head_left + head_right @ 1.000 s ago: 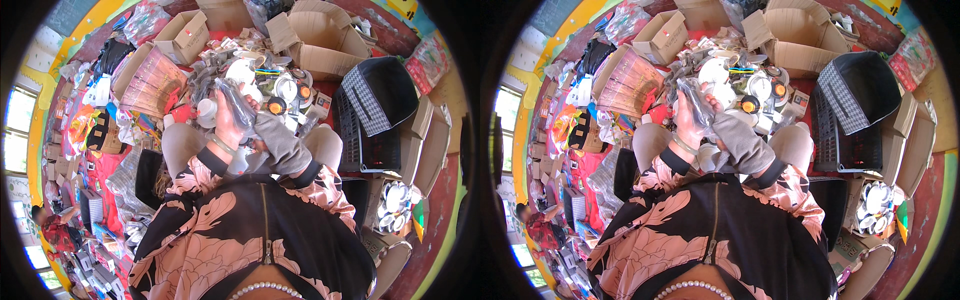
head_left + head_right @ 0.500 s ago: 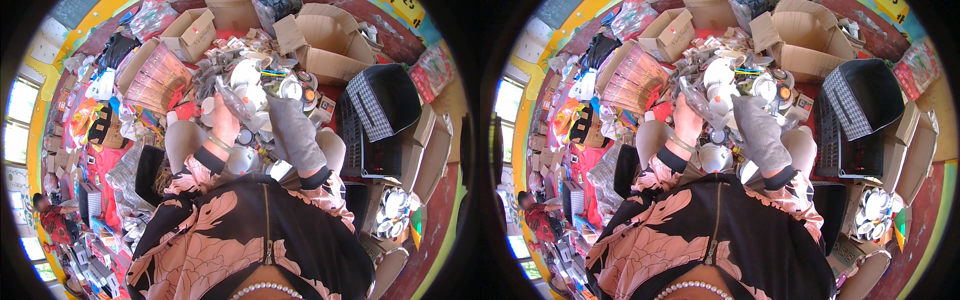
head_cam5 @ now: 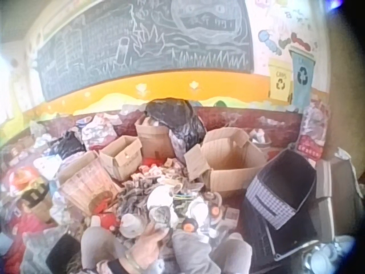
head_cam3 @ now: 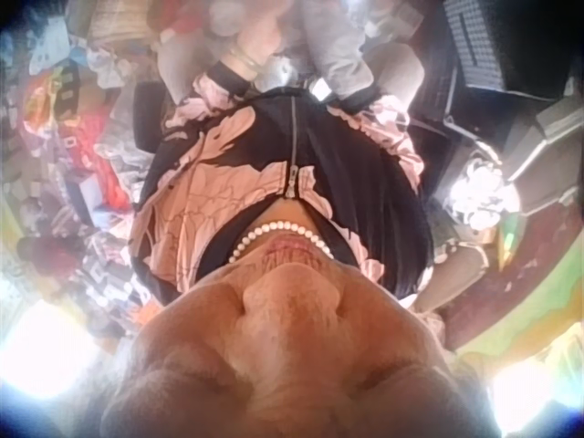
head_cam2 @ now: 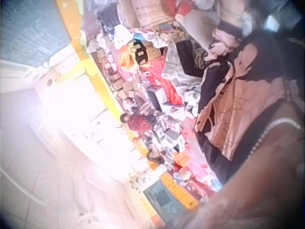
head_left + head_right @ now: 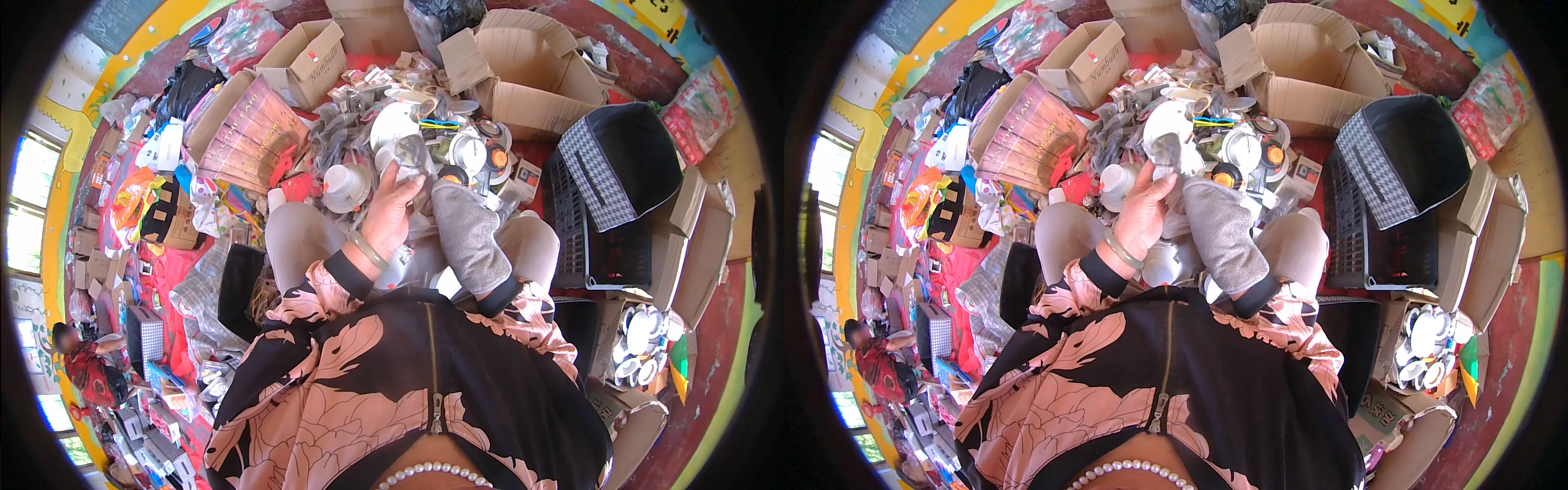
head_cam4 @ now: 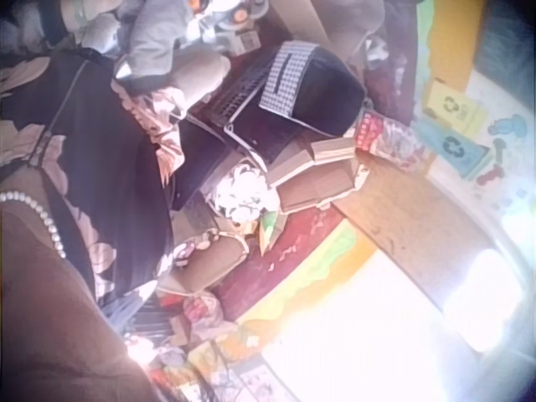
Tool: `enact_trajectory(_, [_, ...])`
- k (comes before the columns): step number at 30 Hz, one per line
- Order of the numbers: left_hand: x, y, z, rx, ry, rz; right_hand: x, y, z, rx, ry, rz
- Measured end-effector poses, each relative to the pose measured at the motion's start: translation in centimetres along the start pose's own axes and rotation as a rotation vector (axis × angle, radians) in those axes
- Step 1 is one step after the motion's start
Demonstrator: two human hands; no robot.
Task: The person sits on the floor and wipes various small items, including plastic containers, a pair of glasses, and a small white object, using a grey cloth. The person picks up each item, wipes it thoroughly, and places it into a black basket.
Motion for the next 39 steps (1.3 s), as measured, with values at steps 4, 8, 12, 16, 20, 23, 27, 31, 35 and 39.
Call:
enact_trajectory(4, [-0.2, -0.4, -0.2, 0.069, -0.049, -0.056, 0.2, -0.6, 0.1, 0.104, 0.034, -0.061])
enact_trajectory(8, [-2.6, 0.0, 0.0, 0.083, -0.158, 0.041, -1.9, -1.2, -0.1, 0.215, -0.152, 0.195])
enact_trajectory(12, [-4.9, -1.0, -0.3, 0.196, -0.259, 0.388, -3.7, -0.1, -0.5, 0.054, -0.38, 0.818])
enact_trajectory(16, [-1.2, 1.1, -1.6, 0.34, -0.192, 0.913, -0.3, 2.8, 1.1, 0.009, -0.044, -0.133])
enact_trajectory(20, [-0.2, -2.6, -4.7, 0.507, -0.159, 1.116, 1.8, 4.2, 1.8, 0.006, 0.079, -0.379])
enact_trajectory(23, [-1.3, -3.2, -5.6, 0.549, -0.252, 1.202, 1.7, 4.3, 1.2, 0.065, -0.065, -0.264])
enact_trajectory(27, [-3.0, -2.6, -7.3, 0.611, -0.367, 1.304, -1.1, 1.5, -0.4, -0.053, -0.464, 0.408])
enact_trajectory(31, [-12.4, 2.3, -8.9, 0.217, -0.484, 1.124, -3.8, -1.7, -1.6, 0.057, -0.627, 0.895])
enact_trajectory(35, [-24.9, 13.1, -14.5, -0.264, -0.605, 0.816, -3.5, -4.2, -4.1, 0.188, -0.675, 0.95])
enact_trajectory(39, [-32.0, 25.5, -24.0, -0.568, -0.71, 0.566, -1.1, -6.3, -4.7, 0.296, -0.638, 0.913])
Point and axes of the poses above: each hand's wrist, its own z-axis towards the middle knuckle, its own y-axis out of the back of the hand, x = y × z, the point moved 8 cm from there along z, towards the middle knuckle, and after that the axes turned 10 degrees about -z, right-handed, at the moved point
